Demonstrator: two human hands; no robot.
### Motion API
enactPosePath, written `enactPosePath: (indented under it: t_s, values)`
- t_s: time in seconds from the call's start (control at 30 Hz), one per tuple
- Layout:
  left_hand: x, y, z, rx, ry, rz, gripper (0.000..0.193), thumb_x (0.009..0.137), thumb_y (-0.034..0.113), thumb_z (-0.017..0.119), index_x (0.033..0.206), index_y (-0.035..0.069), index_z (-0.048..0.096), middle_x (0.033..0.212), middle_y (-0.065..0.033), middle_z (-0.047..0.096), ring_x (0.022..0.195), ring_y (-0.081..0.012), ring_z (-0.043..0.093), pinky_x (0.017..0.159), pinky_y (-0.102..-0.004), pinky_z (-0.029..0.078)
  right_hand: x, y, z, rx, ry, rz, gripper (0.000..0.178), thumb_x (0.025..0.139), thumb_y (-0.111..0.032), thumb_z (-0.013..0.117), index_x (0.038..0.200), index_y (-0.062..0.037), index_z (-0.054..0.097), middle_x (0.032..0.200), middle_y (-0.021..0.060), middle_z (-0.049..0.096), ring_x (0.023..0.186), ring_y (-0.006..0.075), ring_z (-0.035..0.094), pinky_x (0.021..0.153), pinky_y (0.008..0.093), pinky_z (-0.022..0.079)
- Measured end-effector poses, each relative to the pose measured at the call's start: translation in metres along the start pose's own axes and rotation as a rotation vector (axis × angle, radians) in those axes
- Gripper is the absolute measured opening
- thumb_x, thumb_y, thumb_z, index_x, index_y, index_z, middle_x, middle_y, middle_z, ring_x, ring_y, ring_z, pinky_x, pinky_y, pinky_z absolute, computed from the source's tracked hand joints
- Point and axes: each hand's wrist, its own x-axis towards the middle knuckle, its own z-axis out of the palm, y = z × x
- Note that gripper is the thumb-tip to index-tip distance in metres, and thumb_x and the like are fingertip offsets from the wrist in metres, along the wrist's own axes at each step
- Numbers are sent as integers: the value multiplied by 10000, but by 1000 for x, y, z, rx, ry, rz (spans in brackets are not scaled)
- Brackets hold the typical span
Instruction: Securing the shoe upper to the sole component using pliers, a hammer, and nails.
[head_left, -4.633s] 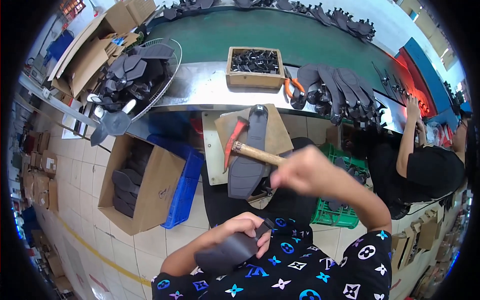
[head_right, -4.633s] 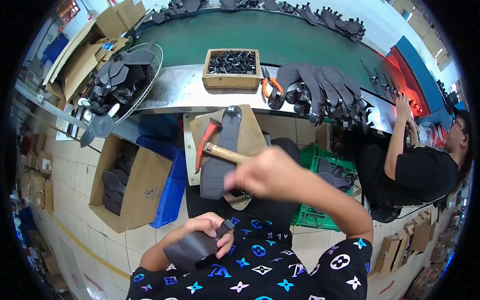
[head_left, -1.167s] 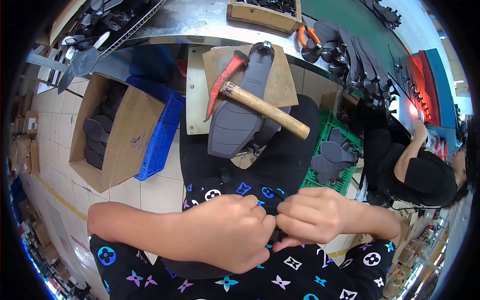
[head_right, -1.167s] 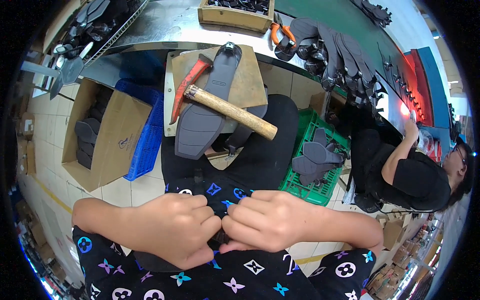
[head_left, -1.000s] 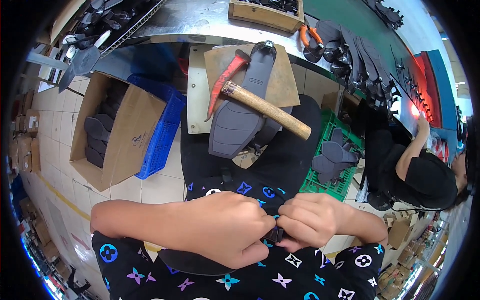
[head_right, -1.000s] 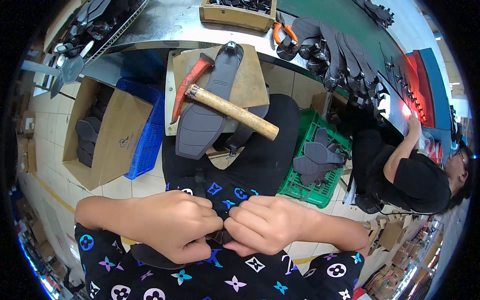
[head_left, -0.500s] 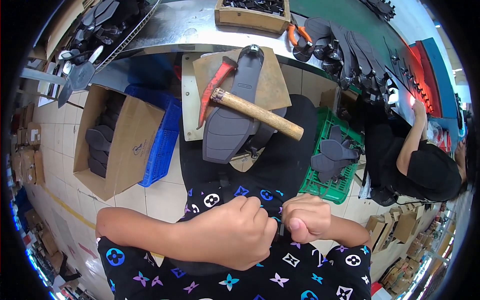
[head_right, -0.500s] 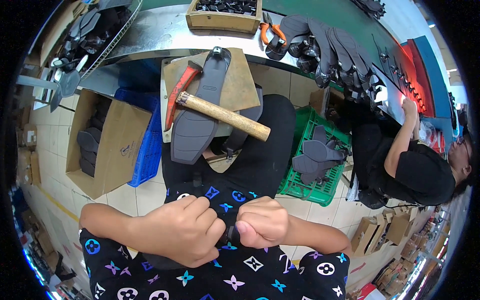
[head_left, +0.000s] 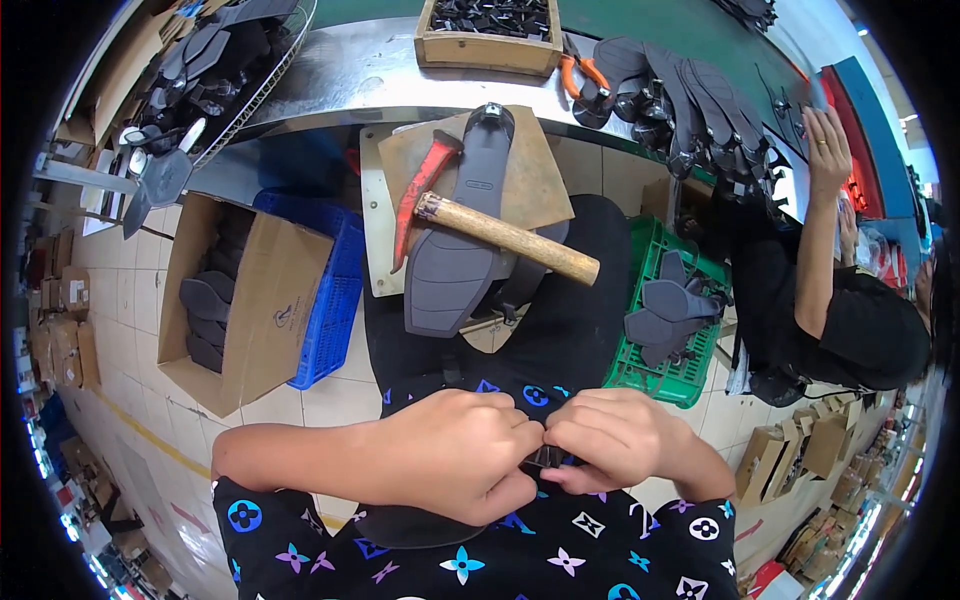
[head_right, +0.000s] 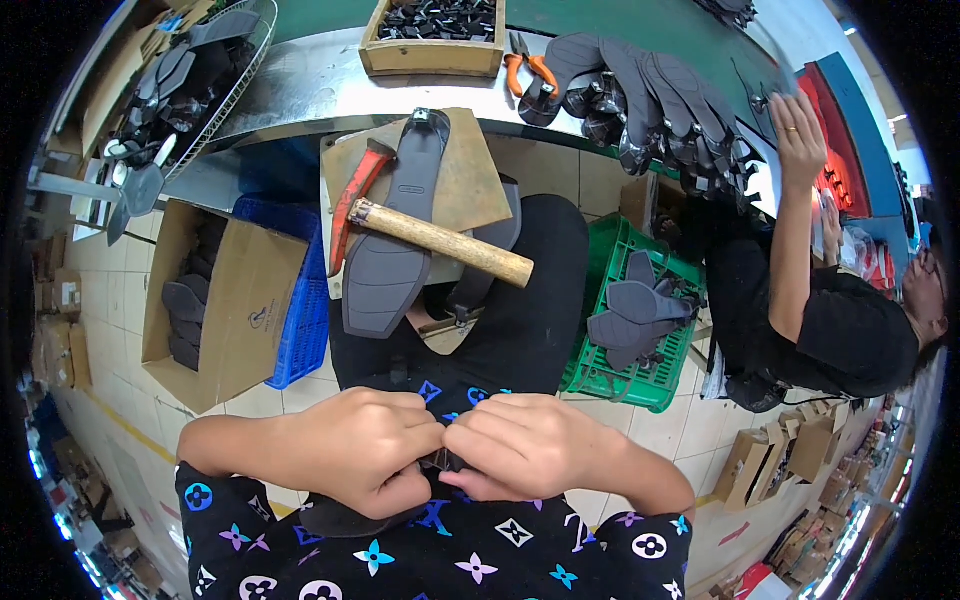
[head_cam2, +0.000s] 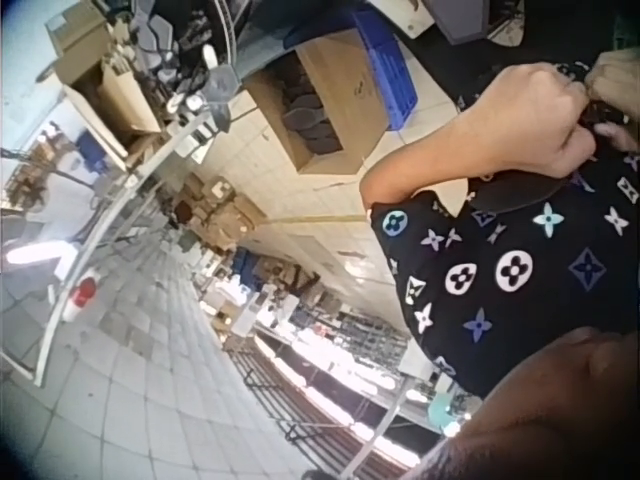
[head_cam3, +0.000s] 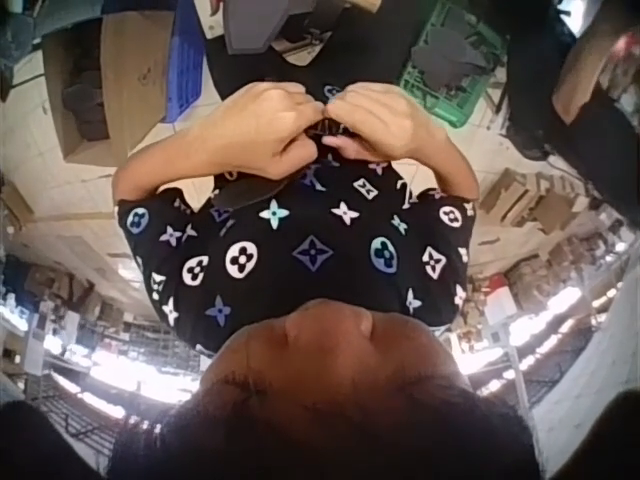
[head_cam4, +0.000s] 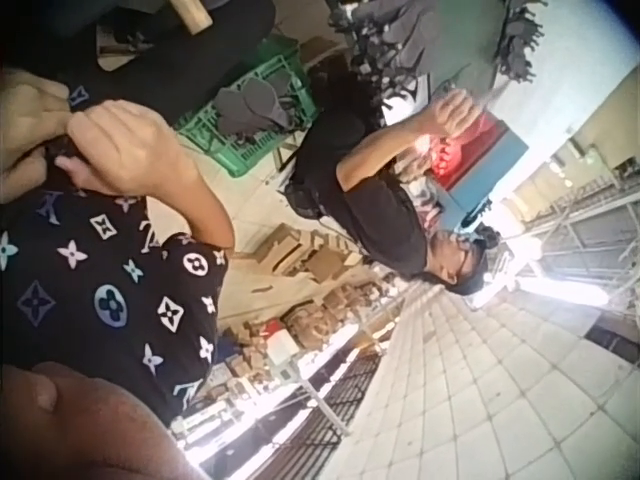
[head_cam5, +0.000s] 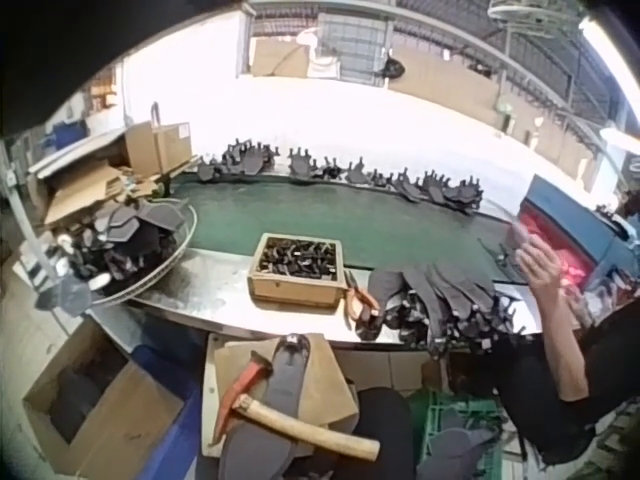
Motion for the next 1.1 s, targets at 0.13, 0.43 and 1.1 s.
enactPosePath:
  t_s: [0.13,0.43,1.1]
  values:
    - [-1,-2,-1,-92,-147,-78,200,744,150,623,669,-26,564,610,-171,584,636,-347,625,590,-435,539,4,-3,-1,-78,-103,-73,287,856,-170,758,956,54,610,675,74,518,548,194,567,498,301,485]
    - [-8,4,1,-28,-88,-10,218,752,168,642,674,-23,575,601,-162,578,636,-334,621,569,-423,538,-1,-9,-4,88,-227,99,284,864,-203,755,889,32,599,658,76,511,555,225,579,494,317,484]
    - [-15,14,-1,-267,-183,54,166,736,142,640,734,-12,577,700,-125,565,663,-288,570,561,-358,512,31,-23,-22,228,-404,9,322,854,-266,734,757,-43,523,612,37,476,488,205,533,437,331,442]
